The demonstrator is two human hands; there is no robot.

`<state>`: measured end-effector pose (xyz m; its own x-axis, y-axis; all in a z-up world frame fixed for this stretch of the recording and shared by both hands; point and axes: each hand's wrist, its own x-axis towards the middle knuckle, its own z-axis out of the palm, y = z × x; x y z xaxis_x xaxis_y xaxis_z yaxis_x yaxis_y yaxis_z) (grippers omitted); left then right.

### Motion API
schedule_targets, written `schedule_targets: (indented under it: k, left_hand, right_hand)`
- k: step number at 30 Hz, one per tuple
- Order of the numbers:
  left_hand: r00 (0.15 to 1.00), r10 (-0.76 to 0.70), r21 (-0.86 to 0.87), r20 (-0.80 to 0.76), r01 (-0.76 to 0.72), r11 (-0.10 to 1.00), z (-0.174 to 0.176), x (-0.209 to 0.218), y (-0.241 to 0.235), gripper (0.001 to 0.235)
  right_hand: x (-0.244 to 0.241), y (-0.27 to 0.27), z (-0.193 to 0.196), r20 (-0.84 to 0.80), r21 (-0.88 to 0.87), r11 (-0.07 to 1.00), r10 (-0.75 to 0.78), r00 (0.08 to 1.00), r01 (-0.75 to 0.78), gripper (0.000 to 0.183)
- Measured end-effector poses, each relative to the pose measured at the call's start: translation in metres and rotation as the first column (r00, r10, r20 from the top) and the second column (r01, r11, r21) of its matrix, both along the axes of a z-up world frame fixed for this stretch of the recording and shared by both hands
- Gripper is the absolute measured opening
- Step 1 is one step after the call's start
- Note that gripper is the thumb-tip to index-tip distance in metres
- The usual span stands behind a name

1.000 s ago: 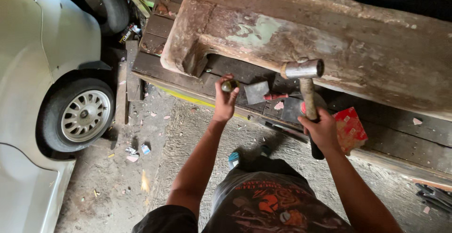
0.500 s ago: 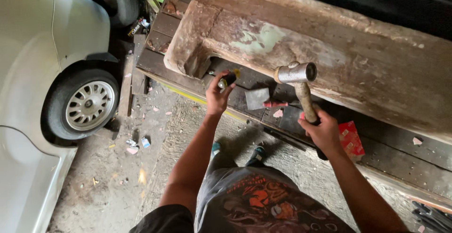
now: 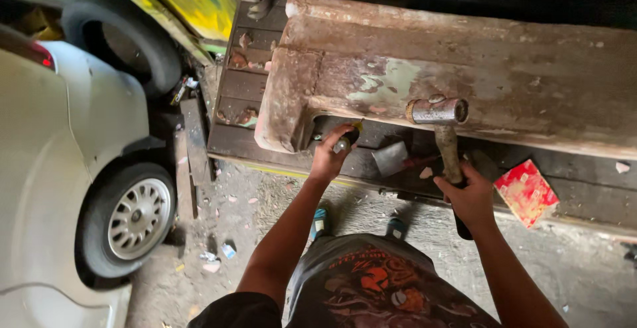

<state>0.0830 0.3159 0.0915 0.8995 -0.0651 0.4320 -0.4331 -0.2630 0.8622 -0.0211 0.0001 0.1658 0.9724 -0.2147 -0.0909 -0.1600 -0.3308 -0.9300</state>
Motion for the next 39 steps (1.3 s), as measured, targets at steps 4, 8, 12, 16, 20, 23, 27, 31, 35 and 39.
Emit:
schedule_targets:
  k: [4, 8, 12, 16, 20, 23, 27, 31, 35, 39]
  left_hand:
    - [0.993, -0.116, -0.012, -0.011, 0.116, 0.993, 0.002, 0.013, 0.022, 0.052]
    - [0.985, -0.164, -0.036, -0.045, 0.163, 0.986, 0.006, 0.021, 0.030, 0.050]
    - [0.991, -0.136, -0.035, -0.020, 0.135, 0.990, 0.009, 0.025, 0.027, 0.051]
    - [0.999, -0.049, -0.033, 0.000, 0.049, 0.998, 0.008, 0.025, 0.018, 0.048]
    - [0.999, 0.025, -0.002, 0.039, -0.025, 1.000, 0.005, 0.025, 0.005, 0.048]
    - [0.996, 0.055, 0.019, 0.072, -0.056, 0.998, 0.003, 0.027, 0.000, 0.048]
    - [0.993, 0.052, 0.029, 0.107, -0.055, 0.998, 0.004, 0.032, -0.004, 0.049]
    - [0.994, -0.005, 0.068, 0.110, -0.003, 0.998, 0.008, 0.033, -0.004, 0.051]
    - [0.998, -0.051, 0.084, 0.033, 0.048, 0.995, 0.015, 0.037, -0.004, 0.050]
    - [0.992, -0.074, 0.203, -0.104, 0.094, 0.975, 0.017, 0.044, -0.002, 0.056]
  right_hand:
    - [-0.010, 0.038, -0.004, -0.018, -0.033, 0.995, -0.091, 0.996, 0.090, 0.022]
    - [-0.019, 0.063, -0.002, -0.016, 0.033, 0.990, -0.139, 0.990, 0.139, 0.025]
    - [-0.026, 0.068, 0.005, -0.029, -0.093, 0.982, -0.167, 0.986, 0.163, 0.024]
    - [-0.025, 0.060, 0.010, -0.023, -0.112, 0.977, -0.184, 0.983, 0.180, 0.028]
    - [-0.030, 0.046, 0.013, 0.036, -0.089, 0.993, -0.076, 0.996, 0.079, 0.027]
    - [-0.027, 0.038, 0.016, 0.045, 0.014, 0.998, 0.068, 0.997, -0.069, 0.036]
    - [-0.021, 0.040, 0.016, -0.070, 0.372, 0.922, 0.146, 0.987, -0.110, 0.041]
    - [-0.018, 0.048, 0.022, -0.084, 0.154, 0.986, 0.074, 0.994, -0.060, 0.038]
    - [-0.015, 0.055, 0.039, 0.127, -0.237, 0.967, 0.131, 0.983, -0.098, 0.038]
    - [-0.003, 0.064, 0.053, 0.050, -0.452, 0.872, 0.233, 0.971, -0.186, 0.040]
